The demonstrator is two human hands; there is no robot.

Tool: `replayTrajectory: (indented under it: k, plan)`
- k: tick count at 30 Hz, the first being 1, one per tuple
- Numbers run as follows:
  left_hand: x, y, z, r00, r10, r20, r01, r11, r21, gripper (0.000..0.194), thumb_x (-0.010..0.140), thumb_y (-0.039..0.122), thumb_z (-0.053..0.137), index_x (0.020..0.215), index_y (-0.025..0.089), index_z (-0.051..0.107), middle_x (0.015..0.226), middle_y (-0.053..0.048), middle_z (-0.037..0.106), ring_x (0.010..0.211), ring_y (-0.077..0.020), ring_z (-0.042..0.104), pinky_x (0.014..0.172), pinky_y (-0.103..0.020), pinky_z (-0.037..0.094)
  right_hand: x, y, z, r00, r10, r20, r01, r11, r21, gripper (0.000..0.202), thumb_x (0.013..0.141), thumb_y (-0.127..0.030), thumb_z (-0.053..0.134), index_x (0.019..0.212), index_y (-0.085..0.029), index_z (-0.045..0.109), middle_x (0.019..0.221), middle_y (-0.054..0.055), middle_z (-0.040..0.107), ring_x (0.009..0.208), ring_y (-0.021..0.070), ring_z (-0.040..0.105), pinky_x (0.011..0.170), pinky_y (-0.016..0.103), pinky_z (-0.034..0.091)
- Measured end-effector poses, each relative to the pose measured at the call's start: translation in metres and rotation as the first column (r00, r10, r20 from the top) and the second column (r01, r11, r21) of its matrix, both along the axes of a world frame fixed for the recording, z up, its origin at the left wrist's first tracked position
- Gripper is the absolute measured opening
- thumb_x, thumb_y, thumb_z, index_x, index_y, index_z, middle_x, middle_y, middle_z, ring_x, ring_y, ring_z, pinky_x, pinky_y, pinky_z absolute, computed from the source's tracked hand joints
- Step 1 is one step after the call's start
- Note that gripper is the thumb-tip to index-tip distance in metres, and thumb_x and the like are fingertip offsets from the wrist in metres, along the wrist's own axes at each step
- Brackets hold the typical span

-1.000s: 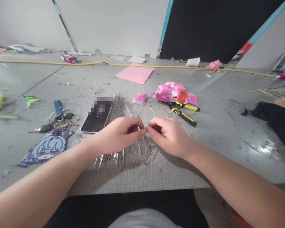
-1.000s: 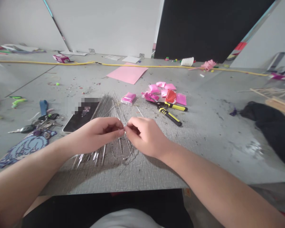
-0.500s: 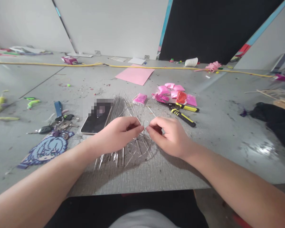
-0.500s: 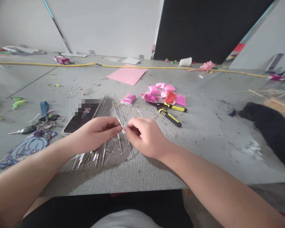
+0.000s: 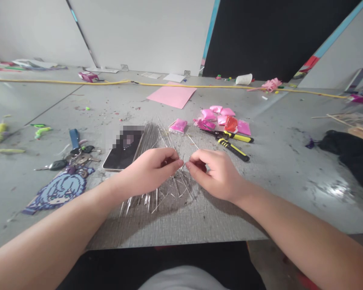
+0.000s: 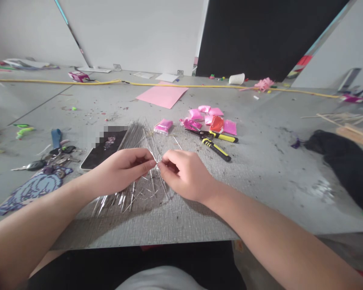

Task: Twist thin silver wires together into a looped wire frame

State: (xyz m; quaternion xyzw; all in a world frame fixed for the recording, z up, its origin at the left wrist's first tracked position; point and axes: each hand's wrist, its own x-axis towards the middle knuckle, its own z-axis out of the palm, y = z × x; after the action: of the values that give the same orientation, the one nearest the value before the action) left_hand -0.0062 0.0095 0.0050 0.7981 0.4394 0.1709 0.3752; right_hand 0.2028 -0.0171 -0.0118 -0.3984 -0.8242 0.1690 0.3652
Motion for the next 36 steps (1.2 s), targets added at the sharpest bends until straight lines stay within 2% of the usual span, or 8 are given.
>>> replayTrajectory:
  k: [13, 19, 29, 36]
  plan:
    - [0.0004, -0.0005, 0.0007, 0.999, -0.013, -0.030, 0.015, 0.997, 0.078, 0.029, 0.096, 0.042, 0.049, 0.077, 0.020, 0.052, 0.062, 0.006, 0.046, 0.056, -0.0087, 0.039, 0.050, -0.022, 0.031, -0.0002, 0.0003, -0.0007, 1.000, 0.010, 0.023, -0.010, 1.000, -0.013, 0.016, 0.092, -0.022, 0.057, 0.077, -0.016, 0.057, 0.065, -0.003, 0.053, 0.059, 0.0089, 0.048, 0.057, 0.024, 0.038]
    - [0.0009, -0.0002, 0.0025, 0.996, -0.041, -0.073, 0.051, 0.988, 0.142, 0.027, 0.095, 0.037, 0.050, 0.075, 0.020, 0.050, 0.061, 0.006, 0.046, 0.056, -0.0087, 0.039, 0.051, -0.023, 0.032, -0.0002, 0.0002, -0.0007, 0.998, 0.027, 0.056, -0.027, 1.000, -0.014, 0.017, 0.092, -0.023, 0.057, 0.077, -0.016, 0.055, 0.066, -0.003, 0.051, 0.059, 0.0091, 0.046, 0.056, 0.024, 0.036]
    - [0.0003, -0.0029, 0.0043, 0.991, -0.077, -0.108, 0.095, 0.982, 0.166, 0.023, 0.095, 0.034, 0.050, 0.079, 0.019, 0.054, 0.061, 0.005, 0.050, 0.056, -0.0088, 0.041, 0.052, -0.023, 0.033, -0.0001, -0.0016, 0.0002, 0.994, 0.040, 0.102, -0.039, 0.999, -0.021, 0.019, 0.093, -0.023, 0.056, 0.075, -0.017, 0.052, 0.066, -0.003, 0.048, 0.060, 0.0104, 0.045, 0.057, 0.025, 0.034]
    - [0.0004, -0.0022, 0.0039, 0.971, -0.138, -0.197, 0.177, 0.964, 0.199, 0.020, 0.094, 0.029, 0.050, 0.077, 0.018, 0.056, 0.062, 0.004, 0.052, 0.055, -0.0096, 0.042, 0.053, -0.025, 0.031, -0.0025, -0.0016, 0.0015, 0.977, 0.072, 0.199, -0.056, 0.995, -0.084, 0.022, 0.094, -0.025, 0.054, 0.075, -0.018, 0.049, 0.066, -0.003, 0.049, 0.062, 0.0111, 0.045, 0.059, 0.026, 0.033]
